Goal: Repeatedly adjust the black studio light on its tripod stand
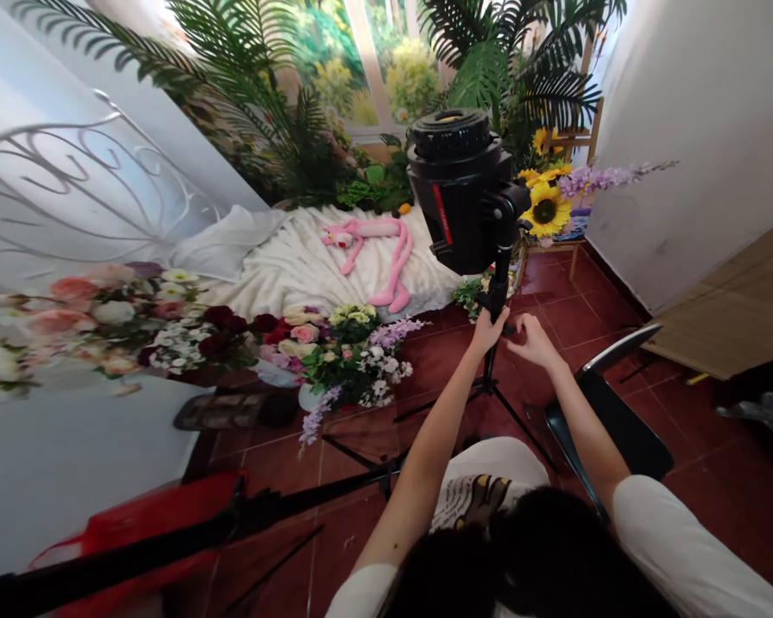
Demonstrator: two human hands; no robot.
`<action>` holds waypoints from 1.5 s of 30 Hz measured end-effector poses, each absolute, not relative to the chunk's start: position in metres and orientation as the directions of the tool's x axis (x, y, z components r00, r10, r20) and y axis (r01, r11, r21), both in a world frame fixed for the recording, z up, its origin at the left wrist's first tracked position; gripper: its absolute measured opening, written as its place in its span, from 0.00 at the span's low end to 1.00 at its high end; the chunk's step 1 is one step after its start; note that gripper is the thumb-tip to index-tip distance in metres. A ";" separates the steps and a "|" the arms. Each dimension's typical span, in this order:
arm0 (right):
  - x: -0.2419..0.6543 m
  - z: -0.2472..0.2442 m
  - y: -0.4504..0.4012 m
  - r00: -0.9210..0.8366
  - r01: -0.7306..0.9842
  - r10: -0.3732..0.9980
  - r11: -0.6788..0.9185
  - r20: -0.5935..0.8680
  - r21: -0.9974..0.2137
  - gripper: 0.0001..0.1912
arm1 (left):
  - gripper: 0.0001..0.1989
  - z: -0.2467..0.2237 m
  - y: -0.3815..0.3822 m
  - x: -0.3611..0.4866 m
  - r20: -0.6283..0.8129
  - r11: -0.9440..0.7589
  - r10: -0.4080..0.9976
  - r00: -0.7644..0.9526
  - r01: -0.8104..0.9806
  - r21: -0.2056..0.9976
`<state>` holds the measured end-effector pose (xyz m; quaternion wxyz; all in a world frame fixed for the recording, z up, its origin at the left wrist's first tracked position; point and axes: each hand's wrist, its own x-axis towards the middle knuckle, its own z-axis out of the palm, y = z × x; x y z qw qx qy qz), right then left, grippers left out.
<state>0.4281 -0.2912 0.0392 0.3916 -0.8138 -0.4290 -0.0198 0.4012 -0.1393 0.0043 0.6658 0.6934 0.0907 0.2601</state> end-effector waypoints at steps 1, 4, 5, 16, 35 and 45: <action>0.428 0.039 -0.291 0.628 0.716 0.690 -0.330 0.361 -0.615 0.15 | 0.19 0.005 -0.139 0.401 0.239 -0.097 0.465 0.852 -0.220 0.971; 0.426 0.035 -0.287 0.654 0.679 0.683 -0.337 0.327 -0.653 0.18 | 0.18 0.007 -0.138 0.400 0.226 -0.080 0.453 0.863 -0.214 0.974; 0.425 0.032 -0.284 0.676 0.641 0.672 -0.334 0.302 -0.691 0.20 | 0.18 0.007 -0.138 0.400 0.220 -0.072 0.452 0.865 -0.211 0.975; 0.384 0.020 -0.243 0.727 -0.601 0.673 0.527 -0.137 -0.601 0.27 | 0.17 0.017 -0.140 0.396 0.140 -0.066 0.493 0.859 -0.124 0.990; 0.368 0.057 -0.246 0.717 -0.666 0.690 0.636 -0.098 -0.389 0.18 | 0.25 -0.041 -0.116 0.311 0.041 -0.001 0.465 0.884 -0.046 0.999; 0.348 0.044 -0.201 0.297 -0.679 0.911 -0.010 -0.287 -0.734 0.19 | 0.14 -0.129 -0.083 0.012 -0.450 0.325 0.852 0.267 0.404 0.855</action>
